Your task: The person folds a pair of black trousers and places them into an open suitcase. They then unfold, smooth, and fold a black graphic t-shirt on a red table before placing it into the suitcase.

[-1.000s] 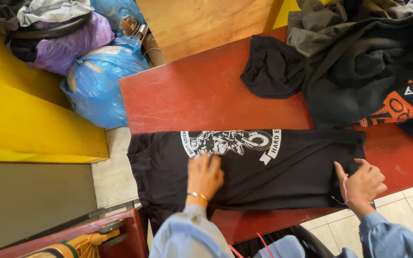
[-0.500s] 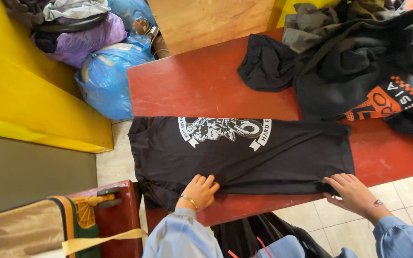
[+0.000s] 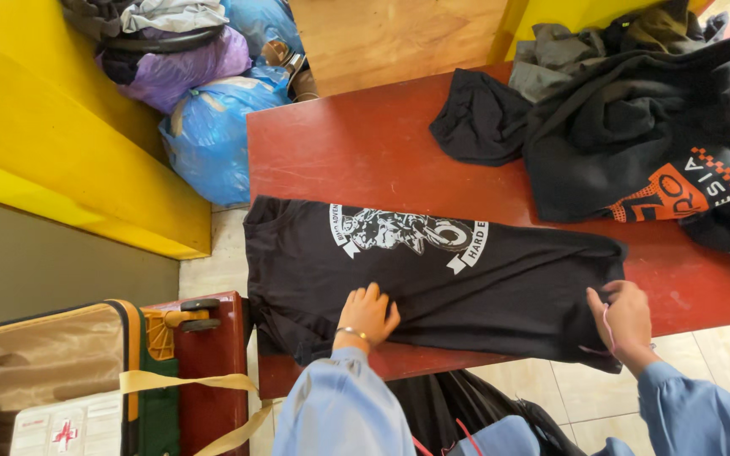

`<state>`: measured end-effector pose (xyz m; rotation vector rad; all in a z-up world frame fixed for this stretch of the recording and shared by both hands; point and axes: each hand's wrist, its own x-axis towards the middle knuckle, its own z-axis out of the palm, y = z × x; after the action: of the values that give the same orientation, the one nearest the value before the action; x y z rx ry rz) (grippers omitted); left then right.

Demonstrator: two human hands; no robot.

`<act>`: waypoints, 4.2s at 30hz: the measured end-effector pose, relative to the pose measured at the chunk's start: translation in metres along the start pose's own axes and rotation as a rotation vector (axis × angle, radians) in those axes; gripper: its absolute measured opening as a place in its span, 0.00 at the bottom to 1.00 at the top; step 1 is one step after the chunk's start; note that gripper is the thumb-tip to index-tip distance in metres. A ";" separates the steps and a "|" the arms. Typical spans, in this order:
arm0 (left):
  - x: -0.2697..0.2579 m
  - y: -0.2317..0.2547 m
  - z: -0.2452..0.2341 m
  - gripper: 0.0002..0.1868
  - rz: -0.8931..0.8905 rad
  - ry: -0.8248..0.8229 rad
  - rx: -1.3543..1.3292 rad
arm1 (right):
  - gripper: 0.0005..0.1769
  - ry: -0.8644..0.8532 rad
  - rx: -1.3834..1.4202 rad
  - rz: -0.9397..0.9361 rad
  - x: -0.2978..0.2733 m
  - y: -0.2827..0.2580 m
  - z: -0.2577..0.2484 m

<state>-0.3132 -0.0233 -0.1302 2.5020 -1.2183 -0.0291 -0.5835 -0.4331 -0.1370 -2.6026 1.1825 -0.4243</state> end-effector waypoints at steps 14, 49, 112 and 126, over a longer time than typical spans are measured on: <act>0.017 -0.006 0.022 0.36 -0.326 -0.011 0.158 | 0.29 -0.119 0.069 0.401 0.023 0.048 0.014; 0.101 -0.047 0.010 0.34 -0.484 -0.177 0.201 | 0.45 -0.315 -0.295 -0.118 0.047 -0.036 0.029; -0.138 0.017 0.035 0.36 -1.281 0.395 -0.364 | 0.45 -0.128 -0.452 -0.327 0.012 -0.063 0.003; -0.178 -0.001 0.067 0.32 -1.293 0.306 -0.778 | 0.39 -0.509 0.001 -0.995 -0.161 -0.236 -0.016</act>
<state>-0.4353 0.0929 -0.2175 2.0029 0.5729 -0.3414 -0.5279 -0.1609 -0.0671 -2.8498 -0.3120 0.0956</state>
